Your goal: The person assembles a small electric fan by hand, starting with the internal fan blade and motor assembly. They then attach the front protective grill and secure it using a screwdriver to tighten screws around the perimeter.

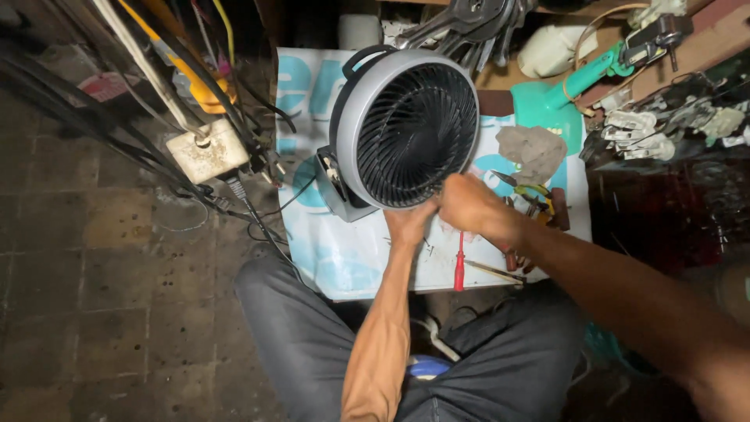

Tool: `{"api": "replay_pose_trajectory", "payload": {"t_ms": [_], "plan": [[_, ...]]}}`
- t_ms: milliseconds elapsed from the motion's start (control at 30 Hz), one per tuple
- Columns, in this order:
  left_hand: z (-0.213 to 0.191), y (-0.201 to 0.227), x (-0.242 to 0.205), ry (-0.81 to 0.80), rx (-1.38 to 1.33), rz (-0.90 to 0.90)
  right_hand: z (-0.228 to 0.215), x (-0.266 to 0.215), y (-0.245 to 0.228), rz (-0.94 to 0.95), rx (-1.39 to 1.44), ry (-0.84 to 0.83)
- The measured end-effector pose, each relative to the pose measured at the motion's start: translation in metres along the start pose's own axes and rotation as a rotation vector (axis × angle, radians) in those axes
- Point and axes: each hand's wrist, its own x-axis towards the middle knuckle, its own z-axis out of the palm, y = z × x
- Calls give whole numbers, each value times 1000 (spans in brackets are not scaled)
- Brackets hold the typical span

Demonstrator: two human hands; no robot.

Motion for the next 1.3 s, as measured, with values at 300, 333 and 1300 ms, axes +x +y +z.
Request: {"api": "replay_pose_trajectory", "payload": {"t_ms": [300, 333, 1300], "plan": [[-2, -23, -2, -15, 35, -73, -7, -13, -14, -102, -32, -25], [-2, -18, -2, -19, 36, -72, -7, -12, -13, -100, -29, -23], [-24, -9, 2, 34, 72, -354, 84, -34, 65, 256, 1177, 224]]}}
